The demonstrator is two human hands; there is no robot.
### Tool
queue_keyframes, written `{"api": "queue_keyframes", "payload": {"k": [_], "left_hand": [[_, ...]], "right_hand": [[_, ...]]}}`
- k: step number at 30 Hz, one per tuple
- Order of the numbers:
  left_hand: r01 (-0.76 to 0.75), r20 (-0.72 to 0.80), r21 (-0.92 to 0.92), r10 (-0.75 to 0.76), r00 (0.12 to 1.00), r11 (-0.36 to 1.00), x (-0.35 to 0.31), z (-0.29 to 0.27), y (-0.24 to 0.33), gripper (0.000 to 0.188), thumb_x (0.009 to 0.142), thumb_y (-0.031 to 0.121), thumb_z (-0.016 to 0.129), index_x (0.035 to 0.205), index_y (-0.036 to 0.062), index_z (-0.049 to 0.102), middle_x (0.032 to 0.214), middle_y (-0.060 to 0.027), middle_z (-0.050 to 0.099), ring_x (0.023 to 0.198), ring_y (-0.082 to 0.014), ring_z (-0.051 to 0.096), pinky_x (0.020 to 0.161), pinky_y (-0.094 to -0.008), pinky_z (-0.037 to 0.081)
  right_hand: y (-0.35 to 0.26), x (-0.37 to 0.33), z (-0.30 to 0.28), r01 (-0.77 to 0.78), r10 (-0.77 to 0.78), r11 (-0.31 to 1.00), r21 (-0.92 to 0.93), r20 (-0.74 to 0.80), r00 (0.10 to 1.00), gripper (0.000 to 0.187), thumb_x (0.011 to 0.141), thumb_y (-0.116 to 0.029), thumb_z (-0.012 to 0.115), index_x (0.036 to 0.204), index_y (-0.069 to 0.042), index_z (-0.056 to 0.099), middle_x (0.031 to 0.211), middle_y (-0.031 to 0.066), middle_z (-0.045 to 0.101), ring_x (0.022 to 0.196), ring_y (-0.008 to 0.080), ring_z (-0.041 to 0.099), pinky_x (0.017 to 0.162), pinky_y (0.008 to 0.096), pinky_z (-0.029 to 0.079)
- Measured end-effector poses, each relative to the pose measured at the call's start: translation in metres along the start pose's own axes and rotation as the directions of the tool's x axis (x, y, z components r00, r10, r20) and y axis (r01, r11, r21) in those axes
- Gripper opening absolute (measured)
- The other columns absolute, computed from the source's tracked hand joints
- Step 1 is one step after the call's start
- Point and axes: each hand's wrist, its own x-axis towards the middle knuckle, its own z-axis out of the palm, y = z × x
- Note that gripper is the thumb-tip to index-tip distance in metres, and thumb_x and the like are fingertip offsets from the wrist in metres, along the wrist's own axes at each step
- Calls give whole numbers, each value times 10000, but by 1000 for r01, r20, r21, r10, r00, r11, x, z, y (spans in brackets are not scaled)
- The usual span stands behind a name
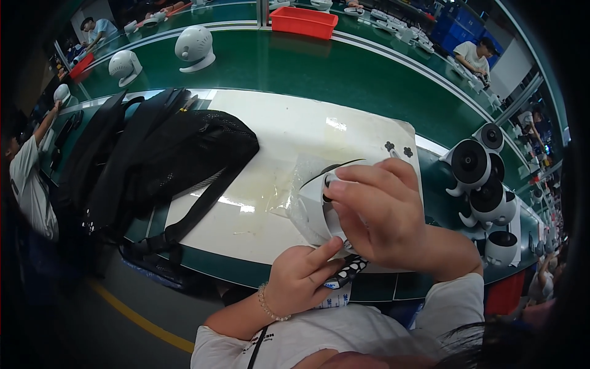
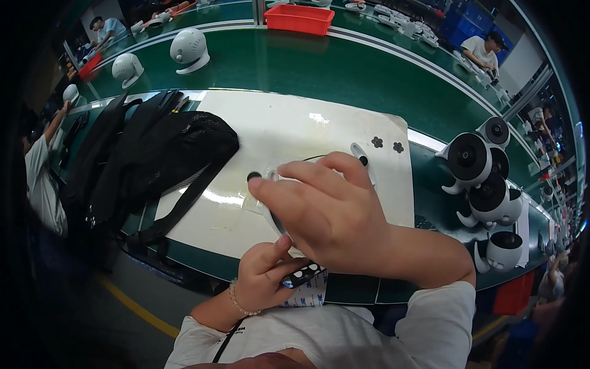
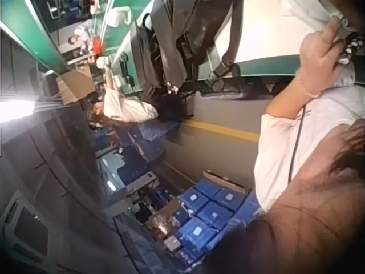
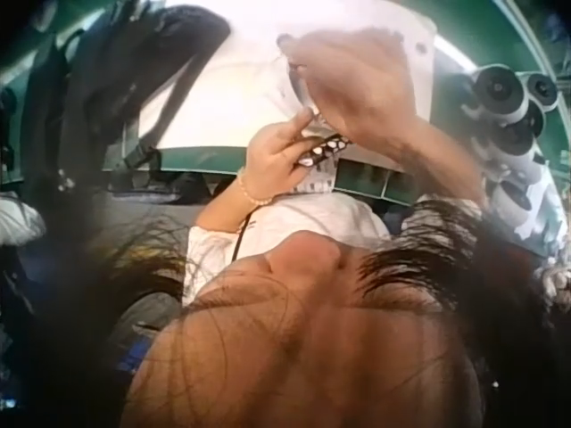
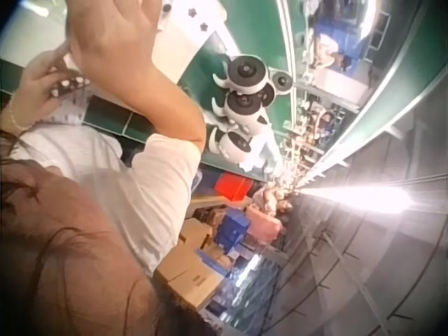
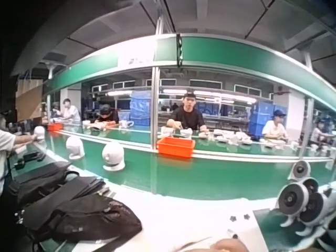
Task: Attaching rubber feet to the base of security camera housings on an assembly line.
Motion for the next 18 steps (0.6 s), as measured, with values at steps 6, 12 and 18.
{"api": "queue_keyframes", "payload": {"k": [6, 12, 18], "left_hand": [[14, 9, -9, -14, 1000, 1000, -1, -1, -1, 380, 494, 46, 625, 873, 37, 645, 1239, -108, 484, 720, -233, 580, 605, -315, 466], [56, -69, 0, -56, 996, 998, -2, 0, 0, 396, 473, 43, 634, 868, 52, 646, 1272, -201, 429, 941, -286, 580, 743, -331, 485], [76, -42, -53, -78, 996, 996, 0, 0, -2, 401, 456, 16, 627, 855, 41, 639, 1310, -198, 390, 896, -257, 598, 722, -321, 489]], "right_hand": [[-13, -2, -21, -95, 124, 988, -124, 254, 959, 366, 731, -96, 625, 1080, -73, 517, 1087, 120, 576, 1110, 294, 491, 925, 413, 306], [-15, -33, -20, -341, 313, 929, 146, 181, 932, 63, 735, -99, 633, 791, -105, 607, 1242, 96, 460, 1258, 328, 300, 937, 425, 236], [-19, -34, -17, -347, 323, 936, 56, 250, 913, 45, 742, -109, 633, 772, -82, 613, 1226, 121, 487, 1250, 347, 313, 927, 408, 279]]}}
